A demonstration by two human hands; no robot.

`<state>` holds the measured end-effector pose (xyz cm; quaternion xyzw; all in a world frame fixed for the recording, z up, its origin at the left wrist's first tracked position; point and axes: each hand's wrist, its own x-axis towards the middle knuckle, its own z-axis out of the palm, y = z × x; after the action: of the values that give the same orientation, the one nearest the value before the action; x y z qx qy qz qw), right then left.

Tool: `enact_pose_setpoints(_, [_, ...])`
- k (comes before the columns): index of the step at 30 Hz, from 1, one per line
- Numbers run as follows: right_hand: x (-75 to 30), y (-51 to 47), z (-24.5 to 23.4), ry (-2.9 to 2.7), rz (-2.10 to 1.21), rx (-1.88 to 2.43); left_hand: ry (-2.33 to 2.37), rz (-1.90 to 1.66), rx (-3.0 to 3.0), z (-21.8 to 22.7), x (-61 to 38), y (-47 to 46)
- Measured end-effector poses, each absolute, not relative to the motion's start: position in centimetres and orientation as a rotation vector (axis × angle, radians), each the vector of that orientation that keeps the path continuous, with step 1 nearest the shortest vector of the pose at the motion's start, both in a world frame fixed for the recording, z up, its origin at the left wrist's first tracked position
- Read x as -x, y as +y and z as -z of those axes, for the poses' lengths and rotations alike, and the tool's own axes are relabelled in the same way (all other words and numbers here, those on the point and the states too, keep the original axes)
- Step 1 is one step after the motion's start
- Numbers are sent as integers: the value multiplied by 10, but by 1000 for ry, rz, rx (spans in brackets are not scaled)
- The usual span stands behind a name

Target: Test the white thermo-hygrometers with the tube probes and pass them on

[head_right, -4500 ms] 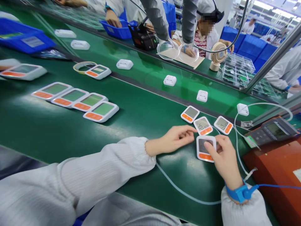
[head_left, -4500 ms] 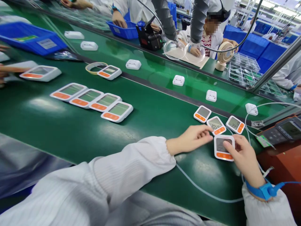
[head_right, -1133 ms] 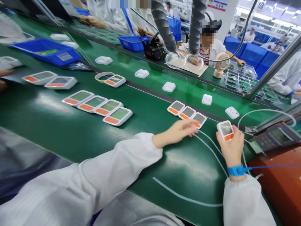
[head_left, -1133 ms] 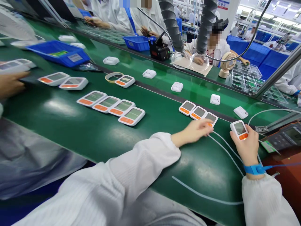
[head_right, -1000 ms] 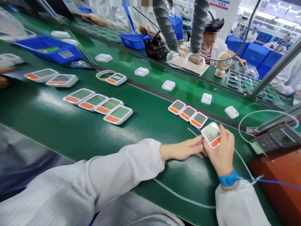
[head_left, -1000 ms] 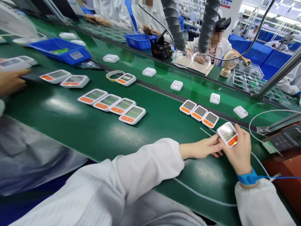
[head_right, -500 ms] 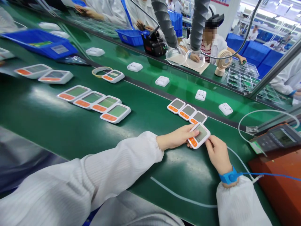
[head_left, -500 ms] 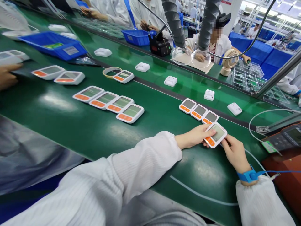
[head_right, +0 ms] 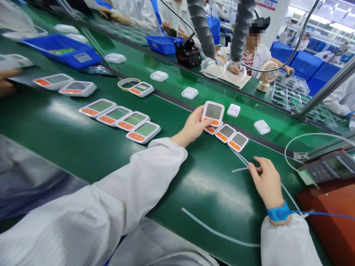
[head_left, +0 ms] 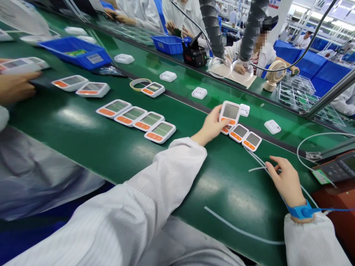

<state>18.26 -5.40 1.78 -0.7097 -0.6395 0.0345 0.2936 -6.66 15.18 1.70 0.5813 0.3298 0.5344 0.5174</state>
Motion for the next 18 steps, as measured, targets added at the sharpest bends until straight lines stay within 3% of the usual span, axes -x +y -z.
enact_pose_setpoints(2, [-179, -49, -20, -1747, -100, 1860, 1109, -1389, -1449, -12, 84, 175])
enact_pose_setpoints(6, [-158, -19, -21, -2050, -44, 1788, 1566, -1223, -1507, -2, 106, 202])
enact_pose_setpoints(13, [-101, 59, -15, -2032, 116, 2157, 1641, -976, -1779, -5, 111, 201])
enact_pose_setpoints(18, [-99, 78, -16, -2064, 159, 2161, 1683, -941, -1845, -7, 108, 195])
